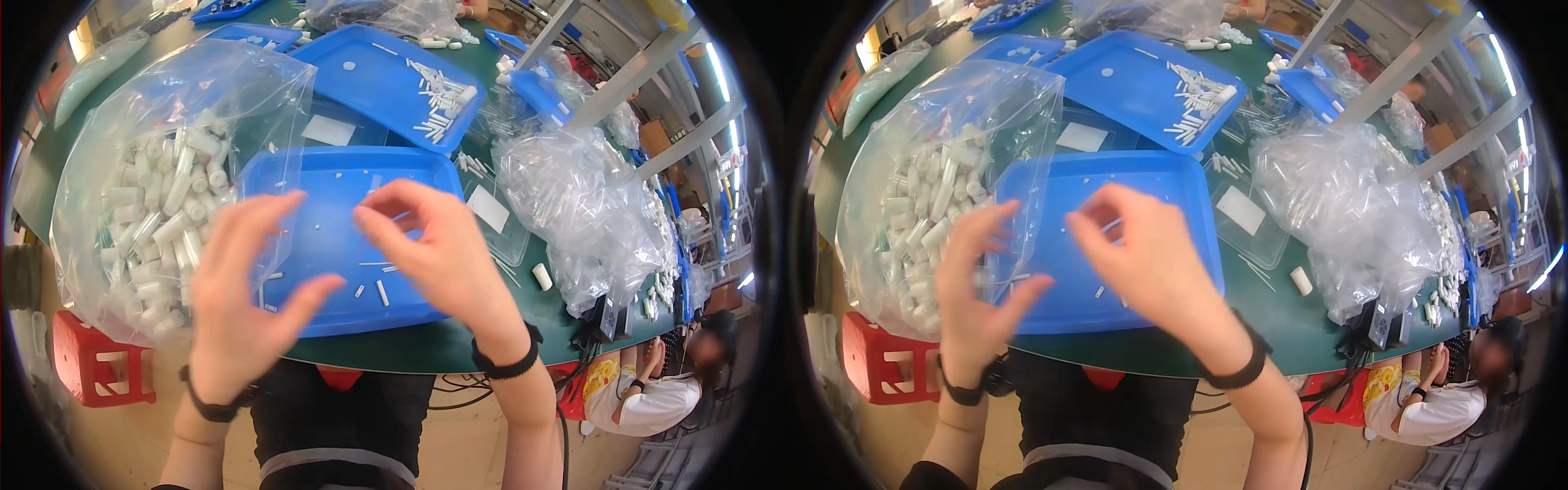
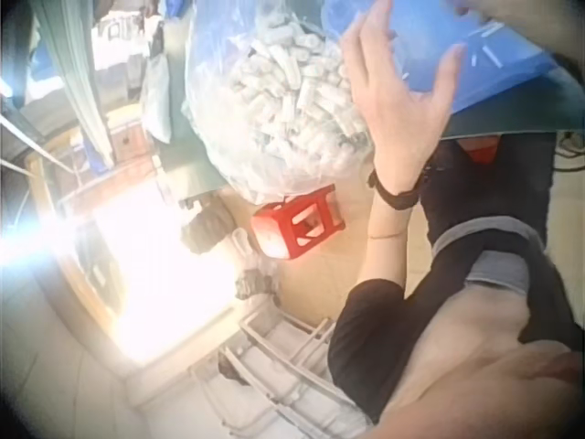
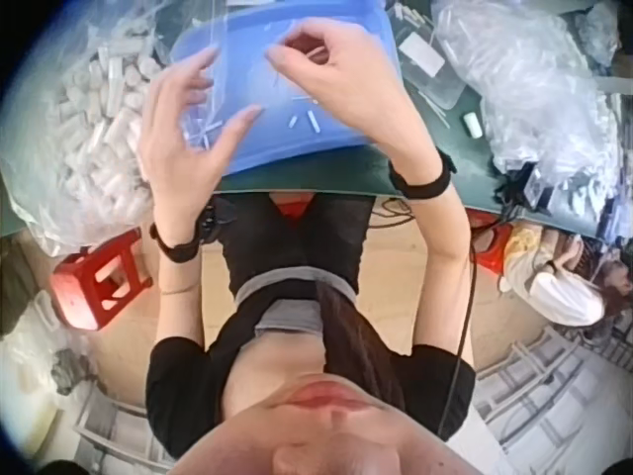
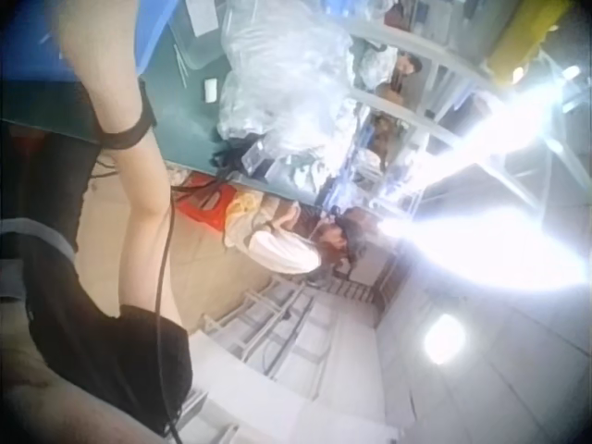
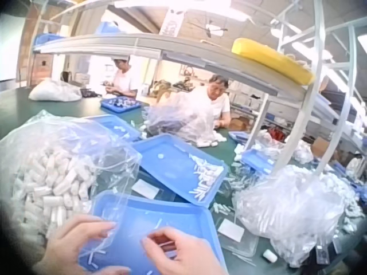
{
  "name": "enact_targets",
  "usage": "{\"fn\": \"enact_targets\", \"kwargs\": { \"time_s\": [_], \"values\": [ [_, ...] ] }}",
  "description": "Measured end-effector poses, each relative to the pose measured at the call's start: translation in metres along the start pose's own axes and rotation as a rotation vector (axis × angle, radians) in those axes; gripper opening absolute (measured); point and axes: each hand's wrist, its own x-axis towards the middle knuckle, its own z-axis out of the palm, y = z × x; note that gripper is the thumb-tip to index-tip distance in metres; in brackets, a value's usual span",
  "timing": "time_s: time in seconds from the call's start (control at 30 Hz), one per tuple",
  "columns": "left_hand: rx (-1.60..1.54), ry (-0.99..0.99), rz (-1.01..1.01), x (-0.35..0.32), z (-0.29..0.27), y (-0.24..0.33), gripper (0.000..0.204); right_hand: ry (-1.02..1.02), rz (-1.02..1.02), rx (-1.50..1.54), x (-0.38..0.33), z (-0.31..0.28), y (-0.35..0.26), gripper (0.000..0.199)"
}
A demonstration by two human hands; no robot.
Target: Manually assemble small white plastic cylinders and components at a workstation.
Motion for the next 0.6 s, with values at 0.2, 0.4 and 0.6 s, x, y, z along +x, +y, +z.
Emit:
{"fn": "enact_targets", "kwargs": {
  "time_s": [0.2,0.4,0.6],
  "values": [
    [-0.293,0.037,-0.019,0.000,0.036,-0.015,0.029,-0.287,0.196,0.338,-0.009,-0.010,-0.014,0.035],
    [-0.362,-0.128,-0.114,0.017,0.022,-0.016,0.024,-0.330,0.278,0.312,0.022,-0.060,-0.021,0.031],
    [-0.833,-0.237,-0.308,0.039,0.029,-0.017,0.019,0.408,0.108,-0.357,0.121,-0.149,0.066,0.022]
  ]
}}
